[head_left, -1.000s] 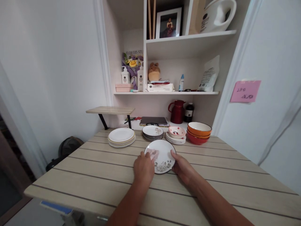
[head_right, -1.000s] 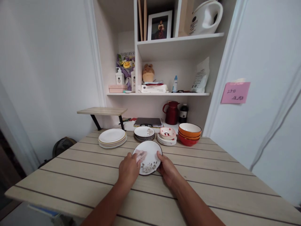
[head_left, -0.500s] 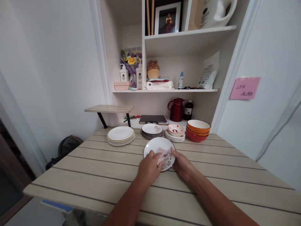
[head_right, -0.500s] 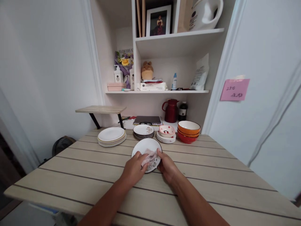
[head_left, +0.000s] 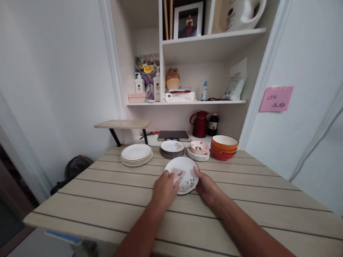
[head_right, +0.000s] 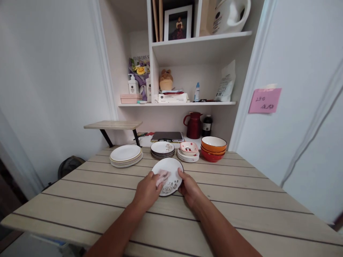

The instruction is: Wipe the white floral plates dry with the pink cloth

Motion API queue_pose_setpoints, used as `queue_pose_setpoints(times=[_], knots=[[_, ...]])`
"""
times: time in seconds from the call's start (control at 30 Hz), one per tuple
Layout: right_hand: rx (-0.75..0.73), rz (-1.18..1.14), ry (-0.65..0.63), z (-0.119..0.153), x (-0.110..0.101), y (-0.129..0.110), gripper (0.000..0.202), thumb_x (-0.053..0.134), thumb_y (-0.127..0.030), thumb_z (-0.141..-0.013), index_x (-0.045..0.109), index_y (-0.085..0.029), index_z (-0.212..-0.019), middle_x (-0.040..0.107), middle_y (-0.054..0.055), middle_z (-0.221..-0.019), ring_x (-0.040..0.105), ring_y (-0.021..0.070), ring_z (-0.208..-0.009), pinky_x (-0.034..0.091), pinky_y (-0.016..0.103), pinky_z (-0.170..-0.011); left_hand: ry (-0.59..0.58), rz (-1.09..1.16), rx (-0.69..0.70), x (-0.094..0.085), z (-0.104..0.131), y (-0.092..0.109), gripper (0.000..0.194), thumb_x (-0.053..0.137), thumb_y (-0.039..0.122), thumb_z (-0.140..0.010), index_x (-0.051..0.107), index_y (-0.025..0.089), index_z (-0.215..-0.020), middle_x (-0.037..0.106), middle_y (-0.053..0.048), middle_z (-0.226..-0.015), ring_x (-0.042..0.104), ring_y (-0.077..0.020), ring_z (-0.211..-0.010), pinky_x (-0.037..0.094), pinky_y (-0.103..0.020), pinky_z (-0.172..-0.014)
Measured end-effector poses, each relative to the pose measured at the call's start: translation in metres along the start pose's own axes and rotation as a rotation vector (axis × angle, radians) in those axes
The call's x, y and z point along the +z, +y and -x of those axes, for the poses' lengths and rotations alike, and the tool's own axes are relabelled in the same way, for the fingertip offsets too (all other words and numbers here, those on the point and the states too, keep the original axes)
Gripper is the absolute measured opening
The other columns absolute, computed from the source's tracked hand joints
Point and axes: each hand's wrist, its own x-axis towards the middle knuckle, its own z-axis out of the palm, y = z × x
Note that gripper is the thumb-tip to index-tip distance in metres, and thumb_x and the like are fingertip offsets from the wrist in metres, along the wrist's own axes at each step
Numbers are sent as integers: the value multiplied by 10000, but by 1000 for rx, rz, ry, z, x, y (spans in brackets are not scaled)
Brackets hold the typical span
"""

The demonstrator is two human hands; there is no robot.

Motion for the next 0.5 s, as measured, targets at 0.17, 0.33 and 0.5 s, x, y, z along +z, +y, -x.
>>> queue_pose_setpoints(times=[0.17, 0.33, 0.5], knots=[[14, 0, -99, 0, -4, 0, 313, 608, -430, -818, 656, -145, -937, 737, 69, -872, 656, 182, -751, 515, 291, -691, -16, 97, 275, 2, 7, 13, 357, 457, 393, -903, 509, 322, -1250, 546, -30, -1102, 541, -179, -992, 423, -274, -827], [47, 84, -181, 6, -3, -3, 362, 622, -482, -793, 657, -145, -920, 742, 80, -854, 664, 198, -712, 507, 319, -686, 94, 73, 264, 4, 4, 14, 422, 465, 378, -903, 446, 343, -1324, 529, -42, -1108, 527, -203, -975, 410, -313, -840], [67, 152, -228, 12, 2, -4, 429, 602, -499, -801, 661, -131, -1013, 736, 124, -971, 683, 231, -816, 508, 340, -737, 189, -63, -92, -1, -4, 2, 406, 445, 339, -908, 483, 275, -1307, 554, -81, -1076, 528, -244, -976, 386, -361, -830]])
